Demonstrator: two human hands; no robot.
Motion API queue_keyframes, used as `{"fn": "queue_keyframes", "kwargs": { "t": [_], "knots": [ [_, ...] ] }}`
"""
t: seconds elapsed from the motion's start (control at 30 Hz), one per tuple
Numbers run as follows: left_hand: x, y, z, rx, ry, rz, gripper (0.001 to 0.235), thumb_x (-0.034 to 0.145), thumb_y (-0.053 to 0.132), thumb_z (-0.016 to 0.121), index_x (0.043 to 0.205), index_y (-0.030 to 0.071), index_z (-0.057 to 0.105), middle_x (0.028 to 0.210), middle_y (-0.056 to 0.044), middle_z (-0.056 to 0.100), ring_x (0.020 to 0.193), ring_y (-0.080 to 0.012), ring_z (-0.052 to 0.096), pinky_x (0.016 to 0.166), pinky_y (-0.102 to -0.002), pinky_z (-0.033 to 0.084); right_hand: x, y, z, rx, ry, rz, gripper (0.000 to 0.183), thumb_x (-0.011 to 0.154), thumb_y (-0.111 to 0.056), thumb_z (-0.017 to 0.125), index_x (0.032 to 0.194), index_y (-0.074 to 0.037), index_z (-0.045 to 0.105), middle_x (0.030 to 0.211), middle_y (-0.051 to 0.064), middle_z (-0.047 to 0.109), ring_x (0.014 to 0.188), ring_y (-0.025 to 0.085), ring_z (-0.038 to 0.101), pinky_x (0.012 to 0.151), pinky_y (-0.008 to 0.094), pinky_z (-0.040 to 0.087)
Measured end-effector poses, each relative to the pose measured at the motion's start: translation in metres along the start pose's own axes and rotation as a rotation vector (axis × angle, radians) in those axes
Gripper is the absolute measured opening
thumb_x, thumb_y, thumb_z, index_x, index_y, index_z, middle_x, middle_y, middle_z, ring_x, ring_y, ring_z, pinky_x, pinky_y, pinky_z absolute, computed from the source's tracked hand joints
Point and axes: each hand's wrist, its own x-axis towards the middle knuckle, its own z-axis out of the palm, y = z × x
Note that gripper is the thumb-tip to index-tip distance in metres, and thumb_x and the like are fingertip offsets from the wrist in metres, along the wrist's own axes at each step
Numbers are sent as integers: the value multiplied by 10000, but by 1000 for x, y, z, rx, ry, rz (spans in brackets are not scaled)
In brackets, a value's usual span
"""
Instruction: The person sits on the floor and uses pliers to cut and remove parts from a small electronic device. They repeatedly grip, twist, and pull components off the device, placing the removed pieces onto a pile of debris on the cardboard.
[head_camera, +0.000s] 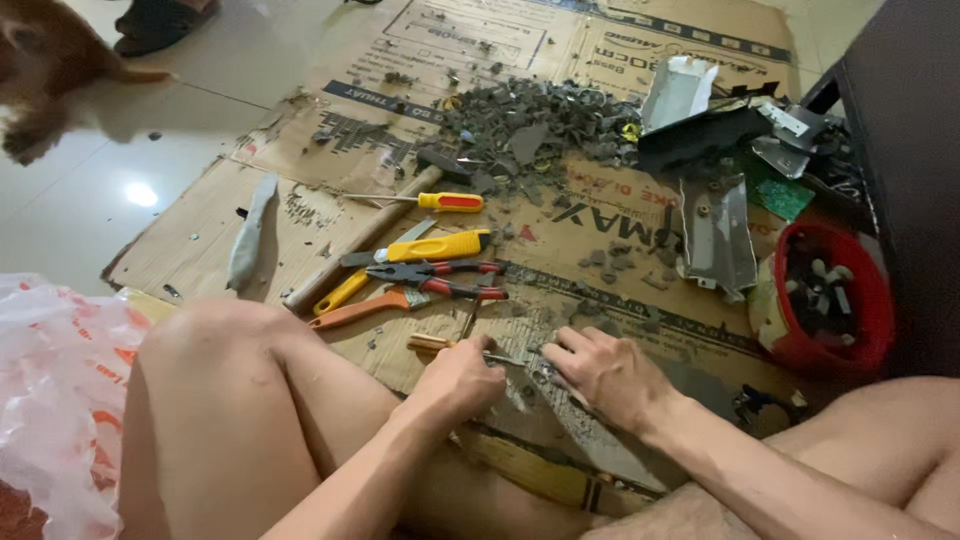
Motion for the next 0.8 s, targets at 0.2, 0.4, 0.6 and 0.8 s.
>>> {"fn": "queue_keyframes", "kwargs": {
  "t": [0.2, 0.4, 0.6, 0.8],
  "knots": [
    [-9, 2, -5, 6, -20, 38, 560, 895, 408, 578, 1418, 208, 569, 1243, -231, 690, 1232, -385, 639, 1042, -518, 502, 0, 0, 3, -5, 6, -16, 134, 963, -271, 635, 998, -151, 589, 910, 10, 602, 854, 218, 724, 609, 326, 647],
    [-19, 9, -7, 38, -10, 17, 526, 902, 384, 552, 1406, 236, 580, 1254, -214, 687, 1238, -380, 632, 1055, -508, 500, -1, -3, -8, -6, 34, 5, 119, 1025, -246, 541, 1046, -135, 577, 903, -1, 598, 872, 213, 736, 662, 299, 660],
    [-14, 4, 0, 49, 24, 53, 479, 907, 347, 543, 1345, 171, 623, 1222, -238, 694, 1203, -407, 649, 1039, -519, 509, 2, -10, -37, -5, 13, 49, 86, 1004, -230, 552, 1037, -152, 563, 887, -15, 591, 853, 207, 733, 681, 326, 654],
    [-21, 5, 3, 60, 39, 46, 472, 893, 376, 544, 1296, 155, 652, 1186, -251, 699, 1173, -423, 659, 1009, -534, 523, 3, -15, -39, -29, -153, 81, 310, 971, -459, 604, 1161, -222, 539, 1070, 20, 580, 1068, 209, 649, 873, 352, 598]
  ]
}}
